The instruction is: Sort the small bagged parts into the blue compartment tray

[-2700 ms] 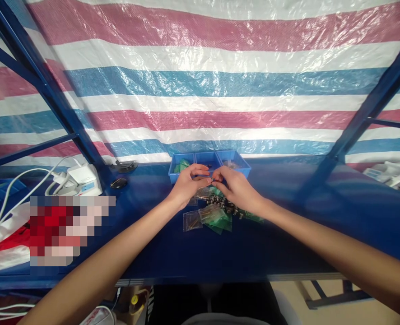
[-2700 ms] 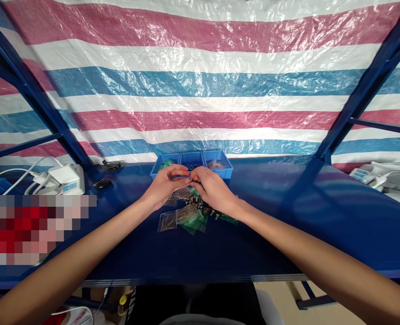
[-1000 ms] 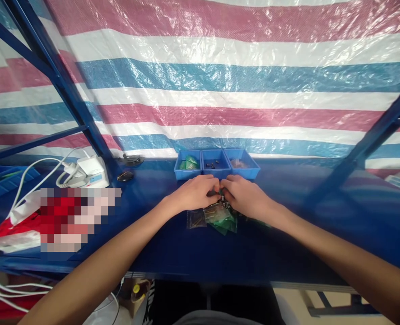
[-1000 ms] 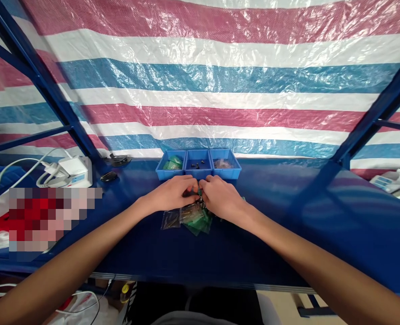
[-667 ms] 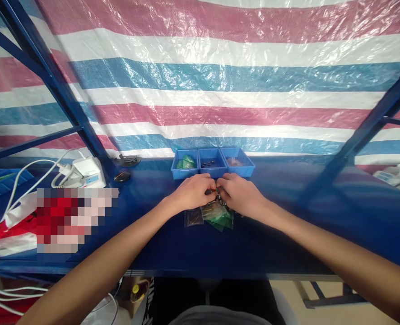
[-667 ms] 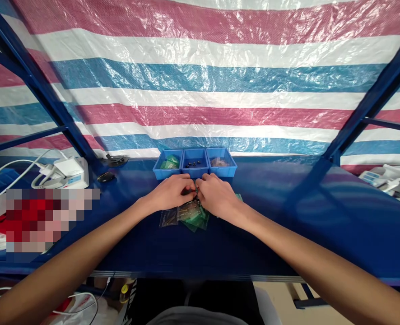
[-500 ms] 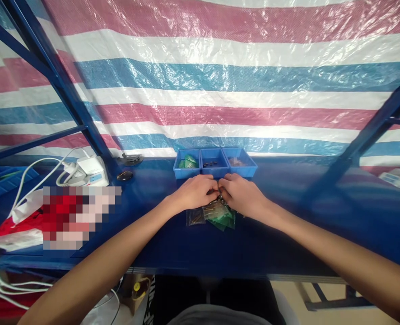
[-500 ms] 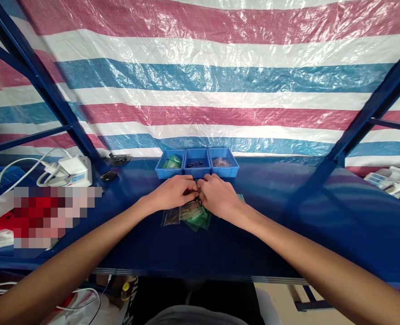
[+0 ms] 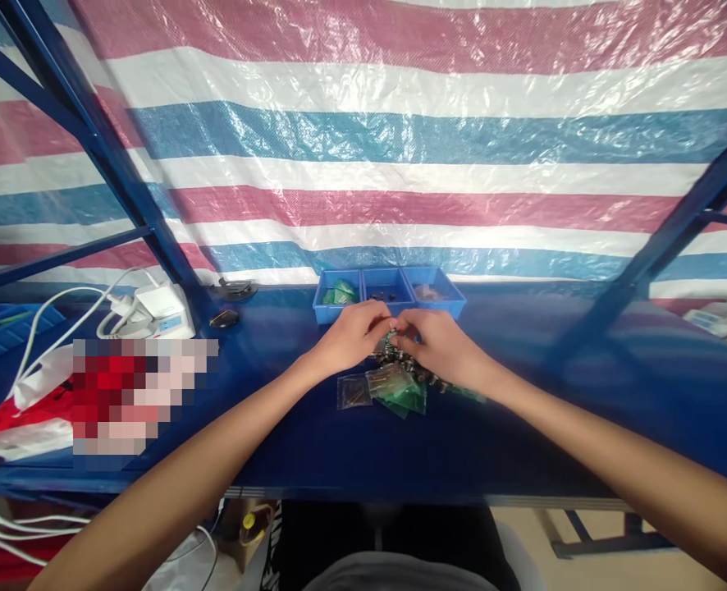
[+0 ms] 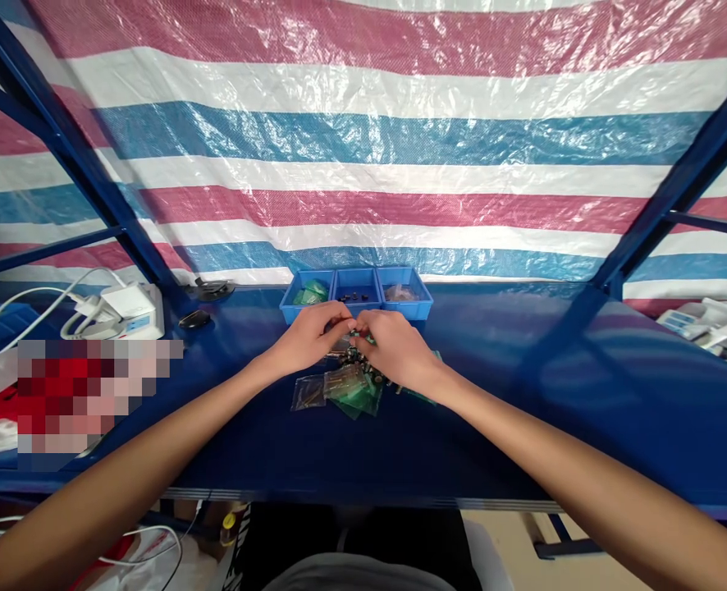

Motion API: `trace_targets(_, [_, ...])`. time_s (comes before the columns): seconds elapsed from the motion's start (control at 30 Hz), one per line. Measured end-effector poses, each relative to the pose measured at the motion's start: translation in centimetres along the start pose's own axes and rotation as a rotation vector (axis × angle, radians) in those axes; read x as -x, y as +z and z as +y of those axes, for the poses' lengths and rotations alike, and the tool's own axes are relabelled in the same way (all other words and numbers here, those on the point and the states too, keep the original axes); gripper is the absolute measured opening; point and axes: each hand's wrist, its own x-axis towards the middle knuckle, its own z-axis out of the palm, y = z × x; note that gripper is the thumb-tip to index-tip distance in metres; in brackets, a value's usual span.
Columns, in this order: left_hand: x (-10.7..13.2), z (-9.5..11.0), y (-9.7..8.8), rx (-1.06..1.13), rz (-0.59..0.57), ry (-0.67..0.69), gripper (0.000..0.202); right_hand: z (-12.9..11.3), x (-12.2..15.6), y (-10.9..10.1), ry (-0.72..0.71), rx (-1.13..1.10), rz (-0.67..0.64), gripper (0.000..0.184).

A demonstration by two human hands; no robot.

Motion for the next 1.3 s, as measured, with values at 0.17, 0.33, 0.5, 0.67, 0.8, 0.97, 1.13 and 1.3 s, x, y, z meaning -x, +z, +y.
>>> trace_targets(0.17, [-0.06,0.51,0.08,0.035,0.109,0.004,0.023,-0.18,-0.29,-0.27,-0.013,-0.162,0.113,0.02])
trace_targets(0.33, [-0.03,0.48,-0.11,0.186,0.085,-0.041,0.02,-0.35,-0.3,-0.35,0.013,-0.322,0.114,0.028])
trace_targets(0.5, [0.01,0.7,0.08,0.195,0.154,-0.036,0.017,0.06,-0.48,-0.39,0.081,-0.447,0.147,0.035])
trace_targets(0.67, [0.04,0.75,-0.13,0.101,0.244,-0.001,0.014,0.21,-0.58,-0.39,0.094,-0.553,0.078,0.034])
trace_targets(0.8, [0.06,0.39,-0.37,-0.02,0.232,0.072,0.016,-0.02,-0.54,-0.42,0.132,-0.628,0.045,0.032])
trace_targets(0.97, [0.29,0.33,-0.03,-0.085,0.214,0.089,0.022,-0.13,-0.6,-0.19,0.133,-0.653,0.038,0.033])
trace_targets(1.13, [0.17,0.78,0.13,0.048,0.241,0.002,0.016,0.23,-0.77,-0.31,0.084,-0.514,0.081,0.037])
trace_targets(1.3, [-0.17,0.71,-0.36,0.12,0.219,-0.064,0.018,0.35,-0.8,-0.89,0.019,-0.429,0.104,0.032])
